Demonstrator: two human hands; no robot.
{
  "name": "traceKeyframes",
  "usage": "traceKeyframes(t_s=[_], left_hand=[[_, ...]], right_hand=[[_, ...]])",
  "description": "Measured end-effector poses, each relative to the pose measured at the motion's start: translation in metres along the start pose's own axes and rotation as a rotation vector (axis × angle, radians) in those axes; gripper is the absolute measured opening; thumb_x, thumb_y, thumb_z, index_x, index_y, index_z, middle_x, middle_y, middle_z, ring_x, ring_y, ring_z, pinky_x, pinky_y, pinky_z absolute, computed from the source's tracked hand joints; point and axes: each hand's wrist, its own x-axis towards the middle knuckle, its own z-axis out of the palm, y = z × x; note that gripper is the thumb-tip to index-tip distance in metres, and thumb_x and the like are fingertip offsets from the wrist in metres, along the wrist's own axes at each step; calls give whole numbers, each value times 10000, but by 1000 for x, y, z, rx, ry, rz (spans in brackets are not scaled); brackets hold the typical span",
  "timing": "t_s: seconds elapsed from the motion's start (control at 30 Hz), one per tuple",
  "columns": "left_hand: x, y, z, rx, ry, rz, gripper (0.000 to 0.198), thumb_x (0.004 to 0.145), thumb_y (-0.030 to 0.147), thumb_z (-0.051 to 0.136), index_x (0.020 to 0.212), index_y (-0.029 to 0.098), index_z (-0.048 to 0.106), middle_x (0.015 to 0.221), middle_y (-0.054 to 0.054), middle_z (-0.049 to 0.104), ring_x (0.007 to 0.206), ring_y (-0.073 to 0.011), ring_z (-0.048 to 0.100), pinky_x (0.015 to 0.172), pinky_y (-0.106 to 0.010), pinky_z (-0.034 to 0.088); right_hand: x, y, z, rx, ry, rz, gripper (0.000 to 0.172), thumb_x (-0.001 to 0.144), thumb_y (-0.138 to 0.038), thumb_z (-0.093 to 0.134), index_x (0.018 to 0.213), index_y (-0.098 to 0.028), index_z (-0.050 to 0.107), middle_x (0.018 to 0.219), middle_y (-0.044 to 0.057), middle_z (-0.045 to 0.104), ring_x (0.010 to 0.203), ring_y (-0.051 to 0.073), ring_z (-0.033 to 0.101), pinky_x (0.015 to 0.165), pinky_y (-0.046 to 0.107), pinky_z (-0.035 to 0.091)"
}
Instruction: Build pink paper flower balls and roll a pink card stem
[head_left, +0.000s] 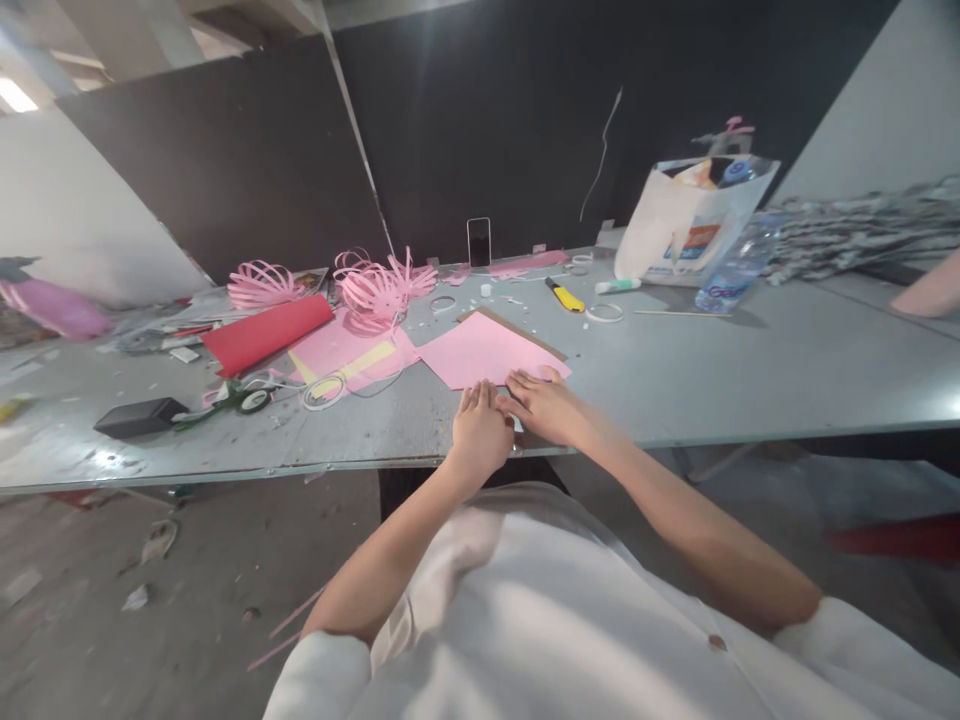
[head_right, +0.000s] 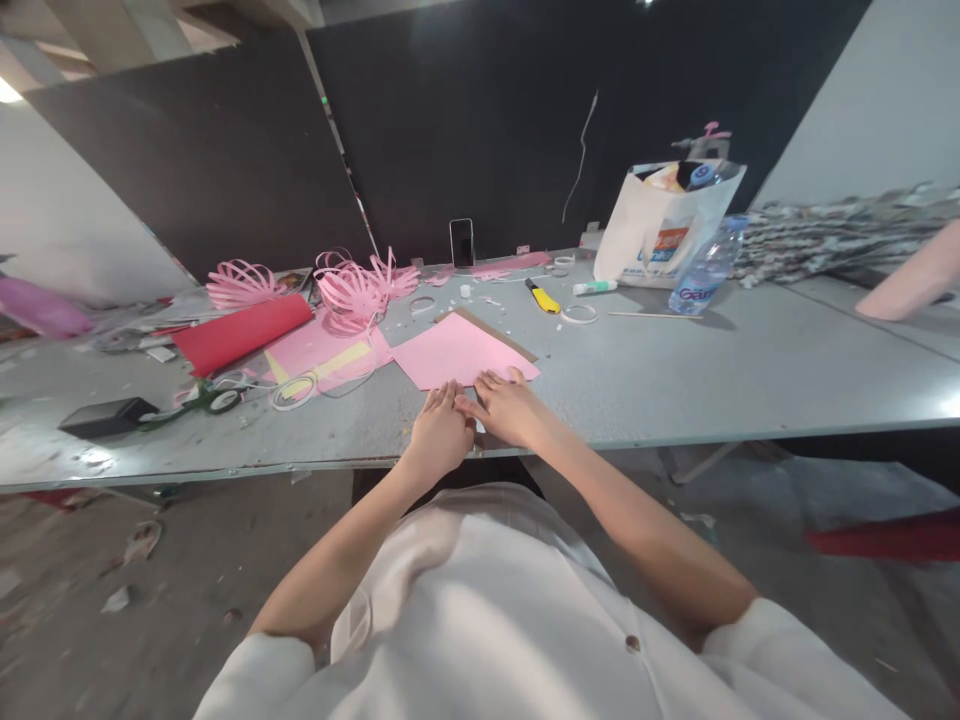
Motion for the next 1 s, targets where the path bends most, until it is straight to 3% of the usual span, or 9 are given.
traceKeyframes(t_s=[0.13,0.37,0.53,0.77,1.0], left_hand=[[10,-5,-2,-7,16,-8,546,1040,207,431,1536,22,568,1665,-257,482,1576,-337,456,1312,-484,333],[24,-9,-8,4,-10,-11,548,1058,199,424,1544,-28,533,1639,-271,505,1541,-332,491,1297,-433,342],[27,-7,-6,21,1,-24,570,1077,196,397,1574,-75,464,1609,-317,515,1542,-346,490,1283,-455,354],[45,-19,3,48,-22,-15,578,1082,186,372,1613,-34,438,1672,-294,444,1580,-340,447,1297,-463,333],[63,-30,5,67,-54,28,613,1060,157,392,1635,-57,398,1692,-307,396,1618,-334,386,1329,-462,287]], right_hand=[[6,5,-3,-54,-38,-82,628,1153,-507,200,1526,-237,626,1622,177,573,1551,388,473,1245,664,276],[14,-2,-19,-99,-75,-79,606,1156,-377,174,1472,-182,653,1585,217,594,1526,388,501,1223,659,291],[9,-1,-10,-49,11,-77,596,1125,-349,236,1509,-74,599,1565,235,612,1502,340,539,1269,574,285],[24,12,3,-60,-15,-96,624,1068,-301,292,1553,4,539,1615,254,552,1552,345,485,1321,550,257],[44,26,10,4,-57,-42,657,1068,-376,344,1616,-46,494,1678,217,483,1602,344,416,1329,550,286]])
